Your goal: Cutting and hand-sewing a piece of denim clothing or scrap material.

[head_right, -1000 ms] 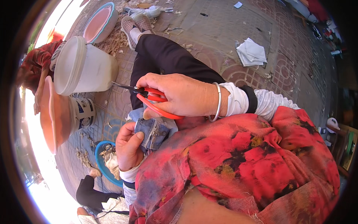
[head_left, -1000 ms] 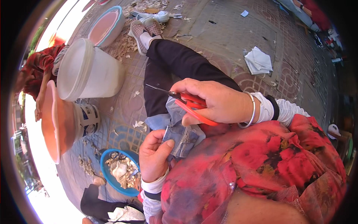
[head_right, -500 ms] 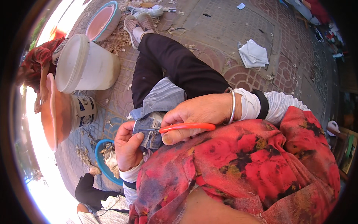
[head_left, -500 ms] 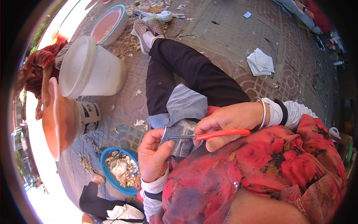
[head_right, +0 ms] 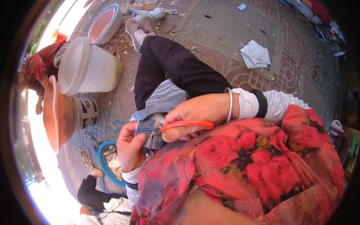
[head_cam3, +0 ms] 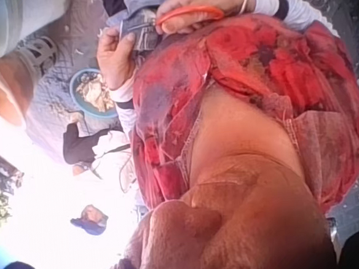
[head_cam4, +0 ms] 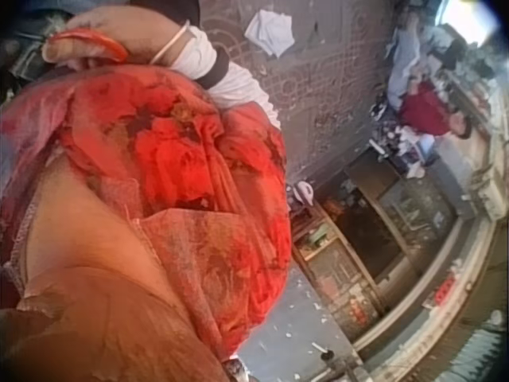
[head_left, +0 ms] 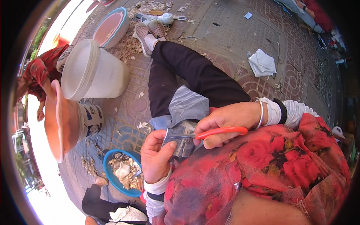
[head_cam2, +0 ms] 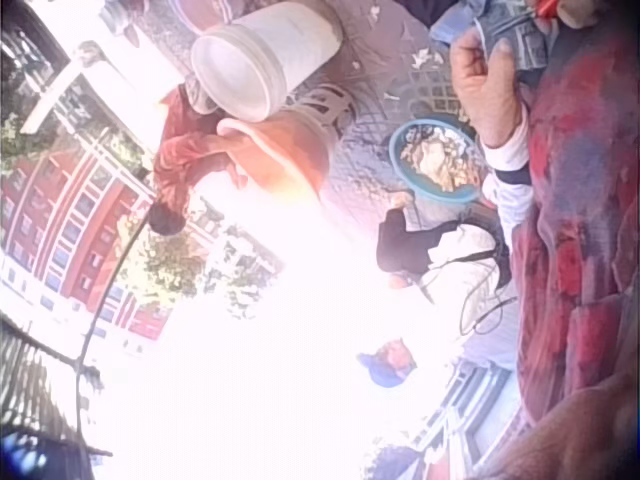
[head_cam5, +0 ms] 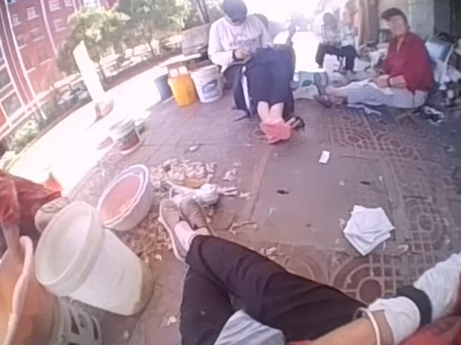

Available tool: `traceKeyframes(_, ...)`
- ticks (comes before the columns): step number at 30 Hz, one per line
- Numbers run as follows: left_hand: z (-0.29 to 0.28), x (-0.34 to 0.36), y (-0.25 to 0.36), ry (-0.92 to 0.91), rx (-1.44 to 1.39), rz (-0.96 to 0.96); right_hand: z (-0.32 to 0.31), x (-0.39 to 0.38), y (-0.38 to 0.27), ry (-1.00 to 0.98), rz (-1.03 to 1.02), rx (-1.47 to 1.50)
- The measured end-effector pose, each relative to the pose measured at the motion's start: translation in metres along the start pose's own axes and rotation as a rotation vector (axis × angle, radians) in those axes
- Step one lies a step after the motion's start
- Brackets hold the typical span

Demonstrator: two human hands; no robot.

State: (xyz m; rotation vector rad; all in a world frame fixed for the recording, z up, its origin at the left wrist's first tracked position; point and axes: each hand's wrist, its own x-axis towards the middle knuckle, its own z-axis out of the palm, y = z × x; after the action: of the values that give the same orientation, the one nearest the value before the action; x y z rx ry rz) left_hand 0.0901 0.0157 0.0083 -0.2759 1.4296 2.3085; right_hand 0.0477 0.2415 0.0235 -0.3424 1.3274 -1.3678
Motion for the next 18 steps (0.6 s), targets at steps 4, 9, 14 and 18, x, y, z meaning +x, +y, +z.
traceKeyframes(4,0.0009,0.0013,0.0005,-0.003,-0.028,0.004,-0.0023,0.0057,0.0092,-0.009,-0.114,-0.054)
traceKeyframes(9,-0.0003,0.0026,-0.0011,-0.006,-0.064,-0.002,-0.0019,0.0033,0.0053,-0.002,-0.130,-0.088)
traceKeyframes(14,0.0000,0.0020,-0.0027,-0.013,-0.061,-0.007,-0.0058,0.0034,0.0002,-0.062,-0.014,-0.112)
traceKeyframes(18,-0.0008,0.0016,-0.0037,-0.011,-0.063,-0.003,-0.0054,0.0049,0.0059,-0.062,-0.028,-0.111)
